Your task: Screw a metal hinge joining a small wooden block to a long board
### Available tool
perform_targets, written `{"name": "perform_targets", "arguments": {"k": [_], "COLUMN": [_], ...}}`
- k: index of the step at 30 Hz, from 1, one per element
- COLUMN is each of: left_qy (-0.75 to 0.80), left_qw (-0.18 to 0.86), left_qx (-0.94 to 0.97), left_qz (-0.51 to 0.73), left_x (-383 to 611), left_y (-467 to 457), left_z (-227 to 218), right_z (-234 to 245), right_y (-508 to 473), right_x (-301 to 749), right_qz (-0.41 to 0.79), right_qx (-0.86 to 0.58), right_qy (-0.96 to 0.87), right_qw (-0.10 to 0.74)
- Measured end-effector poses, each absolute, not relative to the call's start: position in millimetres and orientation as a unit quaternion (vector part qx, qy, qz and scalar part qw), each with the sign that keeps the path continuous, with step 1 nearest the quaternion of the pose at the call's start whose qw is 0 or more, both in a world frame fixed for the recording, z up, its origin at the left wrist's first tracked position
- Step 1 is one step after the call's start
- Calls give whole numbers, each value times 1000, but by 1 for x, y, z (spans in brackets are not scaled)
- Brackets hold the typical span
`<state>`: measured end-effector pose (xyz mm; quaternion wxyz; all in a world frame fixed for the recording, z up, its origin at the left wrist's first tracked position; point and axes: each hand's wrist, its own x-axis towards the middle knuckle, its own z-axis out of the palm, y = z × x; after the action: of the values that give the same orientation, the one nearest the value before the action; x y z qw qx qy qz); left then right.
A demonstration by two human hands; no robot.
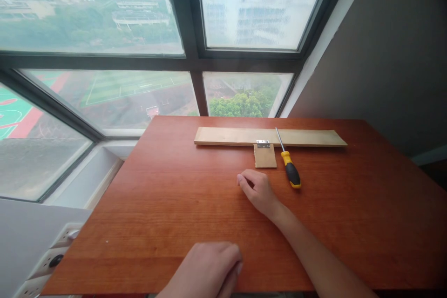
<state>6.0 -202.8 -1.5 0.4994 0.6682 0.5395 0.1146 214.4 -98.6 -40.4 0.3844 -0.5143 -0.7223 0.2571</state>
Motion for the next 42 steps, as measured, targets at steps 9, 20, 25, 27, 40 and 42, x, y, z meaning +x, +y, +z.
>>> {"name": "perform_targets", "arguments": {"k": [9, 20, 25, 27, 40, 42], "left_qy": [455, 449, 444, 445, 438, 438], "left_qw": [150, 137, 147, 150, 159, 162], "left_qx": [874, 872, 870, 869, 869, 868], "left_qz": [81, 135, 153, 155, 167, 167], "left_x": [74, 81, 79, 79, 79, 79], "left_y": [-72, -60, -58, -57, -56, -56], "left_z": [19, -33, -36, -37, -41, -41], "right_z": [-35, -48, -48, -48, -48, -48], "right_y": [-96, -92, -91, -91, -92, -92], "right_x": [231, 232, 233, 233, 235, 235], "right_qz": [210, 195, 194, 194, 179, 173], "right_qx": [-556, -578, -583, -583, -577, -577], "right_qy": [-686, -714, -716, -717, -729, -730], "right_qw": [420, 342, 332, 329, 322, 322]}}
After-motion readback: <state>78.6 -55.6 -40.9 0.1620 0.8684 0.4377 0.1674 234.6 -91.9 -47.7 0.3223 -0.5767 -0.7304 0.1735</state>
